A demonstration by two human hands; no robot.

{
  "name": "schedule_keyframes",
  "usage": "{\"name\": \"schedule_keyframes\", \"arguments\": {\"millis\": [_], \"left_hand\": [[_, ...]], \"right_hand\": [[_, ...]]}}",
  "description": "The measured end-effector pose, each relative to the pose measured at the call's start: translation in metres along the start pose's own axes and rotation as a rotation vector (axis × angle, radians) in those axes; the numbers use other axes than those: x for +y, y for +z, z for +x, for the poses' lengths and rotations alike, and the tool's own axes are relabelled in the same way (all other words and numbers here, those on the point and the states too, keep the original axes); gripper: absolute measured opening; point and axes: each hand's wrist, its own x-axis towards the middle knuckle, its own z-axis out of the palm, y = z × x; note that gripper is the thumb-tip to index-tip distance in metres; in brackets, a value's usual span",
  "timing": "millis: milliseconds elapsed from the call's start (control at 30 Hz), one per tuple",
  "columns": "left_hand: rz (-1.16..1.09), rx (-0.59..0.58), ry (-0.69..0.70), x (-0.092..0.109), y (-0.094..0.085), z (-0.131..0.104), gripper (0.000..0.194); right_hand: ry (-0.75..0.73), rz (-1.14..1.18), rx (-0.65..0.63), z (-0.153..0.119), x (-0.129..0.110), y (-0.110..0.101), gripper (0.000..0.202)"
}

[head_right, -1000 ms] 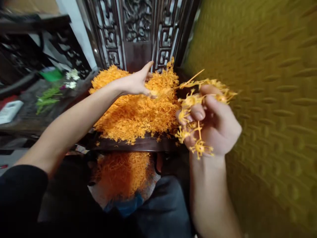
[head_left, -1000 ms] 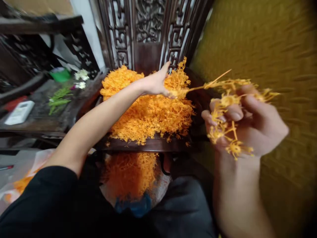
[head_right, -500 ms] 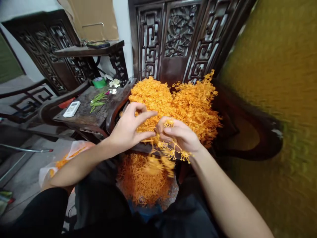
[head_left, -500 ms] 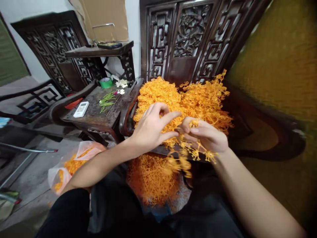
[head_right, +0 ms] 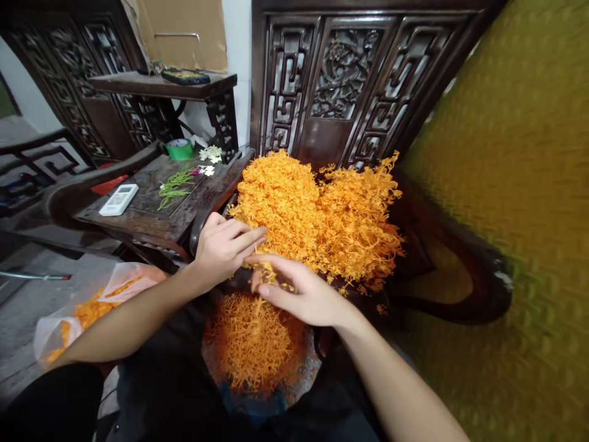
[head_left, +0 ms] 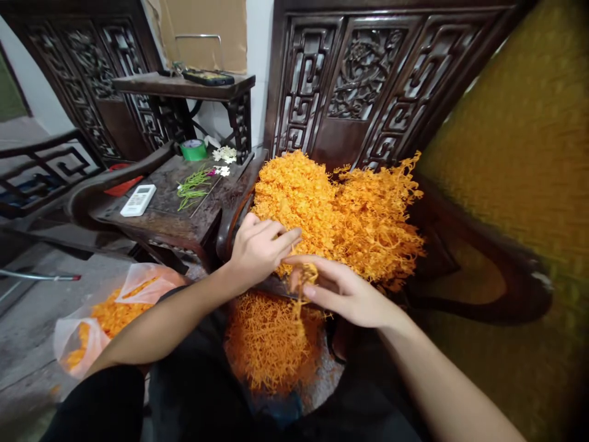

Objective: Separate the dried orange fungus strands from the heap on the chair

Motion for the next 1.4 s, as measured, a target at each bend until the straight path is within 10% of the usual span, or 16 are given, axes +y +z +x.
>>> {"name": "schedule_keyframes", "arguments": {"millis": [100, 300, 533, 767, 933, 1133, 1400], "left_hand": [[-0.062, 0.076, 0.028, -0.01, 0.003, -0.004, 0.019], [-0.292, 0.033, 0.062, -0.004, 0.006, -0.006, 0.028], [-0.962, -0.075, -0.302, 0.029, 0.027, -0.006, 0.01], [-1.735, 0.038, -1.013, 0.047, 0.034, 0.002, 0.037], [-1.908, 0.03, -1.316, 0.053, 0.027, 0.009, 0.013], [-1.887, -0.008, -1.448, 0.049, 0.028, 0.004, 0.026], [-1.712, -0.558, -1.277, 0.022, 0.011, -0.009, 0.036]], "right_hand": [[-0.123, -0.319, 0.101, 0.001, -0.002, 0.005, 0.054], [-0.252, -0.49, 0.859, 0.004, 0.005, -0.019, 0.039], [-0.05, 0.289, 0.523, 0.022, 0.022, -0.027, 0.086], [0.052, 0.623, 0.638, 0.038, 0.027, -0.016, 0.078], [0.093, 0.645, 0.747, 0.053, 0.033, -0.015, 0.079], [-0.088, 0.338, 0.928, 0.069, 0.032, -0.028, 0.046], [0.053, 0.087, 0.872, 0.08, 0.053, -0.065, 0.055]]}}
